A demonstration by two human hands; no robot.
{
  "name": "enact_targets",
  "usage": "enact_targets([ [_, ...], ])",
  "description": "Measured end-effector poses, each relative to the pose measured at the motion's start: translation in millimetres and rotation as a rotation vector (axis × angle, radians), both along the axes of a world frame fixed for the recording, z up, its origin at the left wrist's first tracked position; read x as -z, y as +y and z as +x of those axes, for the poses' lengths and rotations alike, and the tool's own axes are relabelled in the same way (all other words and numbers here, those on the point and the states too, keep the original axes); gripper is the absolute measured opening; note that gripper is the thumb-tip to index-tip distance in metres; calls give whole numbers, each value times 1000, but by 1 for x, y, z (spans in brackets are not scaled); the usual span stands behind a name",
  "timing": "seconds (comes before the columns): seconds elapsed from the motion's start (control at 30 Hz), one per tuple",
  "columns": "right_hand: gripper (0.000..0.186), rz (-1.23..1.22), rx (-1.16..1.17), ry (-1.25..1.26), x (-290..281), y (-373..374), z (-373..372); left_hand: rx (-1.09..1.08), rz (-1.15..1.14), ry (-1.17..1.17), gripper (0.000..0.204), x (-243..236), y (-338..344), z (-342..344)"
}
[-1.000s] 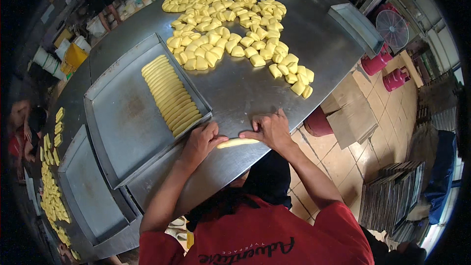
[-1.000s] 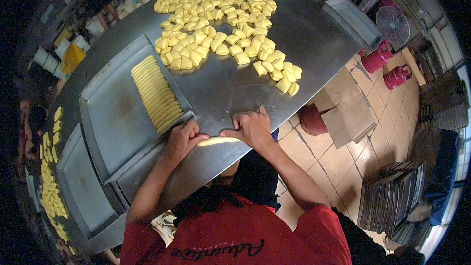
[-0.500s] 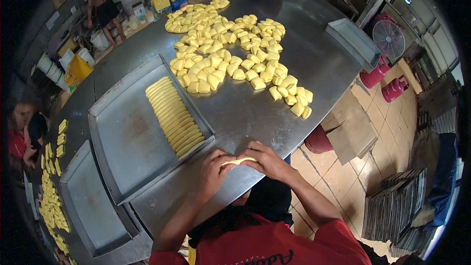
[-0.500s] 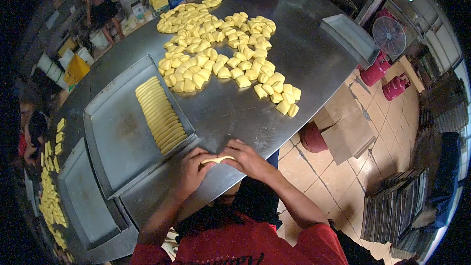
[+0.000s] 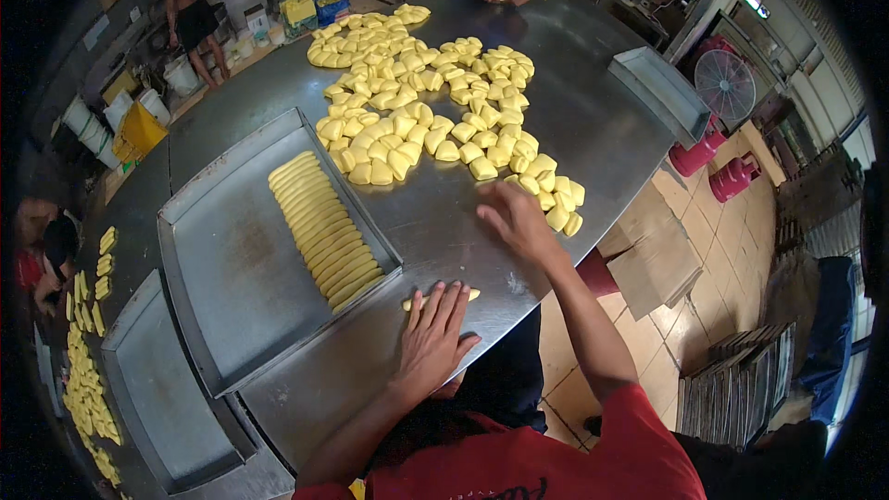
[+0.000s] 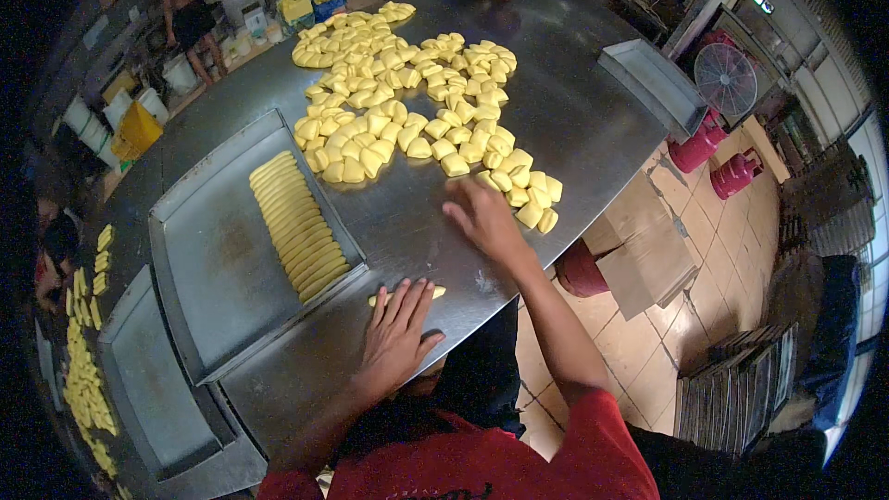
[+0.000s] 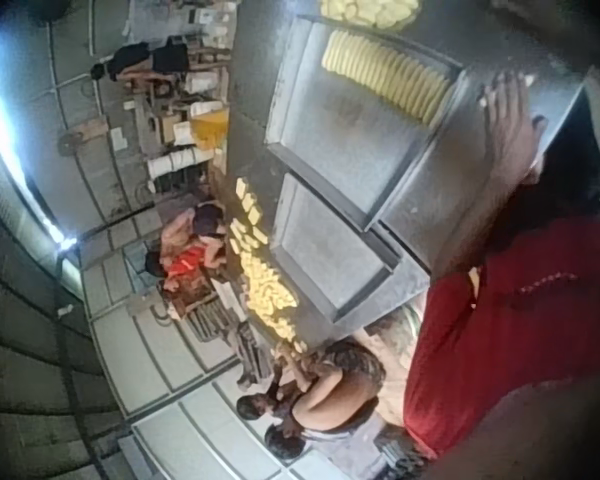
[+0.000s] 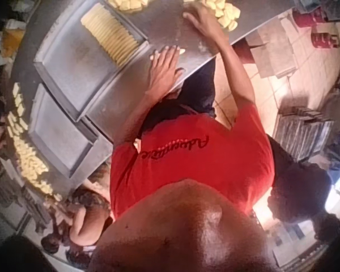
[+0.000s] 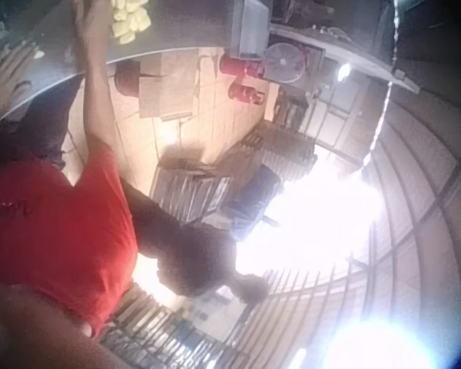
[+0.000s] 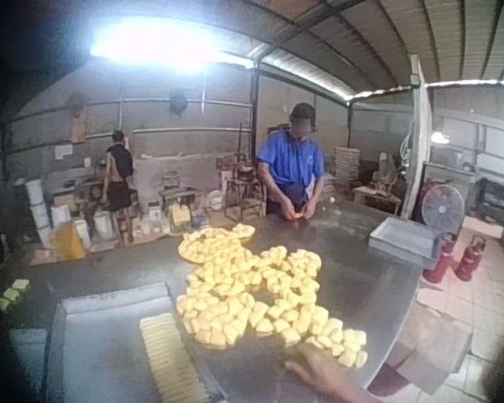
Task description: The person shapes dough pieces by hand into elongated rolls on a metal table and arranges them into a baking tray.
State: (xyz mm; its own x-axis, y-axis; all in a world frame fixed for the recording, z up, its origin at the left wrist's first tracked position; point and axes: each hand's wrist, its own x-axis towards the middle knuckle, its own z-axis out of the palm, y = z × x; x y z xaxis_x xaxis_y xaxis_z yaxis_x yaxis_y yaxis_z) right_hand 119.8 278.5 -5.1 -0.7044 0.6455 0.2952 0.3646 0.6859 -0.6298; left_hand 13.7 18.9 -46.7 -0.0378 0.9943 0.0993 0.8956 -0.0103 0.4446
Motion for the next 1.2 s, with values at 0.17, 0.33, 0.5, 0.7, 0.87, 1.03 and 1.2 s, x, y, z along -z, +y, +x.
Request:
enact_targets([
  [0.17,44,471,255,-91,42,65,-44,-115,121,-74,69,-29,-3,0],
  [0.33,36,252,169,-107,43,73,-40,-164,256,-213,47,-37,-26,-16],
  [0.5,32,-212,-8,-10,-20,-37,-1,-435,269,-928,34,-49,-42,-22],
  [0.7,55,-274,-123,202,-33,-156,23,-355,167,-1373,42,-37,-15,-10],
  [0.87,58,-902,-179,469,-19,-171,37,-327,196,-1229,42,-41,-20,-14],
  [1.03,50,-870,-205,242,-26,-166,47,-369,212,-1219,33,-54,-22,-12],
  [1.2,39,-698,-97,274,-39,-182,39,-330,-4,-1203,34,-56,-27,-12],
])
